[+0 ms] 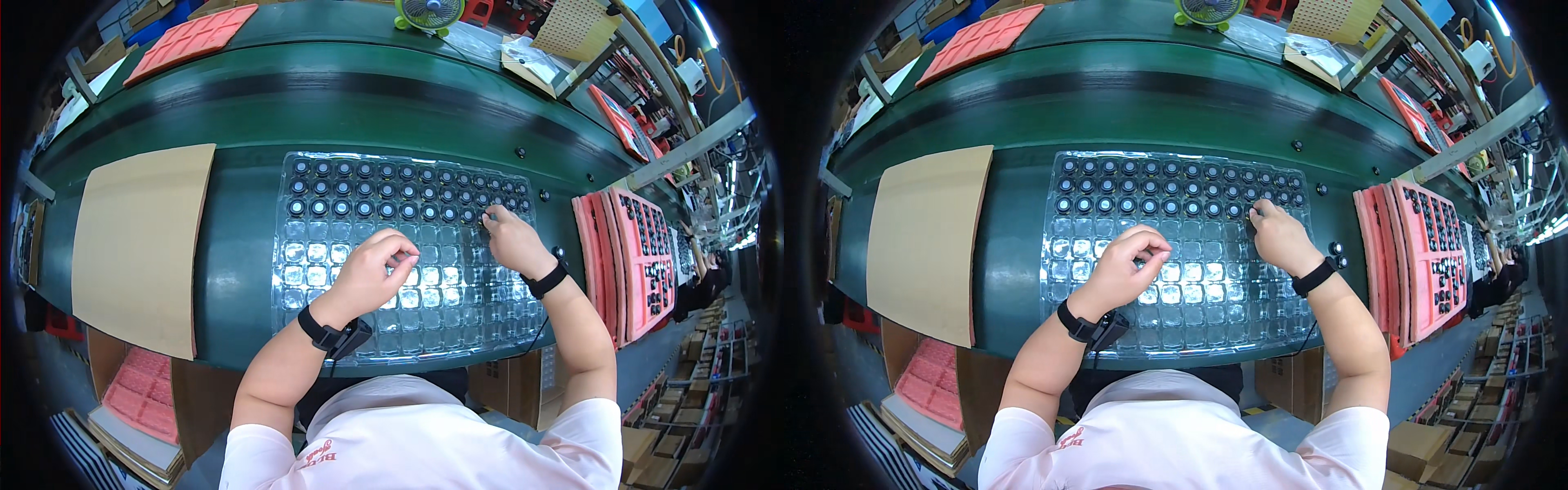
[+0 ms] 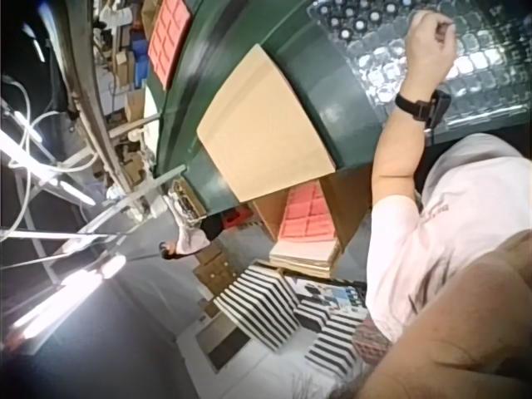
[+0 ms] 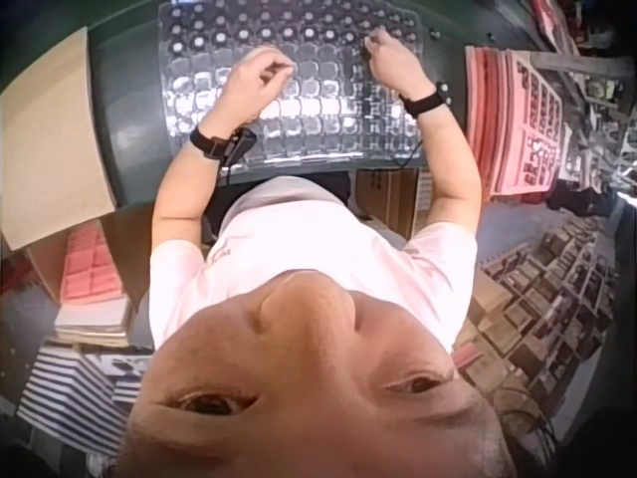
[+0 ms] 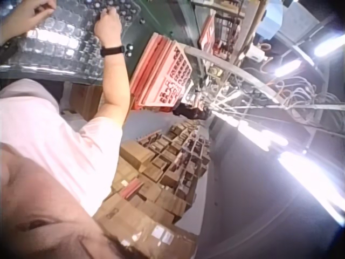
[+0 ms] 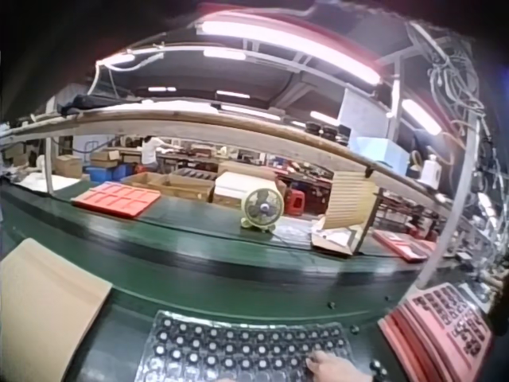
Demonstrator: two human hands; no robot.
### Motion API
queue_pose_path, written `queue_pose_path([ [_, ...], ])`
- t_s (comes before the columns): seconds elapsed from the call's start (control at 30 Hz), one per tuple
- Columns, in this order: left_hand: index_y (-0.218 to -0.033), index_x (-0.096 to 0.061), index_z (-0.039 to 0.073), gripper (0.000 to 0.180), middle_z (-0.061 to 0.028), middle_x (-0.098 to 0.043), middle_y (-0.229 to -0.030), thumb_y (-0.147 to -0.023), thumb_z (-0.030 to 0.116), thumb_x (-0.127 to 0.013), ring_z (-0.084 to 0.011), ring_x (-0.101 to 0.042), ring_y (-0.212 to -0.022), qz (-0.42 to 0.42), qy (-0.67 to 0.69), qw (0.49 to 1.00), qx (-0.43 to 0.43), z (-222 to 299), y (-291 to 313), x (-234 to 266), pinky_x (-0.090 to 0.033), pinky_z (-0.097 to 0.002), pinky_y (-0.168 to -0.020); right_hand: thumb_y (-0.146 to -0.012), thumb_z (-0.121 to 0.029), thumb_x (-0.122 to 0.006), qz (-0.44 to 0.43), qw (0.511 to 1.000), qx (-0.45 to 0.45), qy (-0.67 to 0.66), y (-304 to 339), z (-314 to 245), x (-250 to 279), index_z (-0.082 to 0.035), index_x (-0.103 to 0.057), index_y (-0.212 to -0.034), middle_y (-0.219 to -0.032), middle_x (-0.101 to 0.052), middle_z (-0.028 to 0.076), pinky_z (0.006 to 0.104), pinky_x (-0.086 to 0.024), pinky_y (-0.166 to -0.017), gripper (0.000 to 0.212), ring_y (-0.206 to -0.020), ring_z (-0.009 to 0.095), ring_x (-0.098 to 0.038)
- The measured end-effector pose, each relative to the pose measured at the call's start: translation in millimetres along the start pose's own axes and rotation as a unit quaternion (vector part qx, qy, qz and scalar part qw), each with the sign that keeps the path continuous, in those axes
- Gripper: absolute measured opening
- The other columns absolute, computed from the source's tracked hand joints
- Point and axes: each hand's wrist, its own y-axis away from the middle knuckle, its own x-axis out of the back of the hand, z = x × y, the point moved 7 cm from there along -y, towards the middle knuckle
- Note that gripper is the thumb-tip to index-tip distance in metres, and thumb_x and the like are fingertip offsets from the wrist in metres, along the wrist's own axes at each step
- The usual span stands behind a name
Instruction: Manual assembly and inspection of small electronic components at a factory workbench.
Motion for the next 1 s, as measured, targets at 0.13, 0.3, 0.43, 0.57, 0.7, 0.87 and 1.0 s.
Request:
queue_pose_path([
  [0.13, -0.098, -0.067, 0.001, 0.007, -0.009, -0.066, -0.098, -0.092, 0.004, -0.069, -0.0197, -0.07, -0.082, -0.005, -0.004, 1.0, -0.002, 1, 0, -1, -0.058, -0.0299, -0.07, -0.083, -0.001, -0.059, 0.003, 1.0, 0.002, -0.01, 0, 2, -2, 0.006, -0.068, -0.12, -0.123, -0.062, 0.016, 0.0405, -0.056, -0.089, 0.038, -0.105, 0.033, -0.066],
  [0.3, -0.098, -0.067, 0.001, 0.008, -0.0089, -0.066, -0.098, -0.091, 0.004, -0.07, -0.0196, -0.07, -0.083, -0.008, -0.001, 1.0, -0.002, 1, 1, -2, -0.058, -0.0298, -0.07, -0.082, 0.0, -0.058, 0.005, 1.0, 0.005, -0.02, 3, 4, -1, 0.005, -0.067, -0.122, -0.125, -0.061, 0.017, 0.0401, -0.055, -0.091, 0.041, -0.107, 0.033, -0.066],
  [0.43, -0.1, -0.067, -0.001, 0.008, -0.0095, -0.065, -0.101, -0.093, 0.002, -0.068, -0.018, -0.069, -0.085, -0.02, -0.004, 1.0, 0.004, 1, 0, -2, -0.058, -0.0281, -0.072, -0.082, 0.0, -0.058, -0.004, 1.0, -0.002, -0.03, 5, 7, -3, 0.005, -0.067, -0.123, -0.129, -0.06, 0.017, 0.0409, -0.055, -0.093, 0.042, -0.11, 0.034, -0.065],
  [0.57, -0.102, -0.068, -0.003, 0.009, -0.0101, -0.064, -0.103, -0.094, -0.001, -0.066, -0.0163, -0.068, -0.088, -0.033, -0.007, 0.999, 0.008, 1, 0, -4, -0.058, -0.0265, -0.073, -0.082, 0.001, -0.058, -0.007, 1.0, -0.013, -0.025, 8, 6, -6, 0.005, -0.064, -0.127, -0.135, -0.056, 0.016, 0.042, -0.054, -0.097, 0.046, -0.116, 0.034, -0.062],
  [0.7, -0.103, -0.068, -0.002, 0.009, -0.0101, -0.064, -0.103, -0.094, 0.0, -0.066, -0.0165, -0.068, -0.088, -0.038, -0.009, 0.999, 0.005, 0, 1, -4, -0.058, -0.0267, -0.073, -0.082, 0.001, -0.057, -0.011, 1.0, -0.016, -0.02, 12, 5, -7, 0.005, -0.061, -0.132, -0.139, -0.054, 0.016, 0.0417, -0.053, -0.099, 0.05, -0.119, 0.035, -0.06],
  [0.87, -0.102, -0.067, -0.003, 0.01, -0.0105, -0.065, -0.103, -0.093, 0.001, -0.067, -0.0173, -0.069, -0.088, -0.048, -0.022, 0.998, 0.019, -2, 2, -4, -0.058, -0.0273, -0.073, -0.082, 0.001, -0.057, -0.016, 1.0, -0.022, -0.012, 12, 2, -9, 0.005, -0.059, -0.135, -0.141, -0.053, 0.016, 0.041, -0.052, -0.1, 0.053, -0.12, 0.034, -0.059],
  [1.0, -0.102, -0.067, -0.002, 0.01, -0.0104, -0.065, -0.1, -0.093, 0.002, -0.068, -0.0179, -0.069, -0.087, -0.05, -0.034, 0.998, 0.019, 0, 2, -6, -0.058, -0.0278, -0.073, -0.083, 0.001, -0.057, -0.016, 0.999, -0.022, -0.018, 14, 5, -9, 0.005, -0.059, -0.134, -0.14, -0.053, 0.016, 0.0415, -0.052, -0.1, 0.052, -0.12, 0.035, -0.059],
])
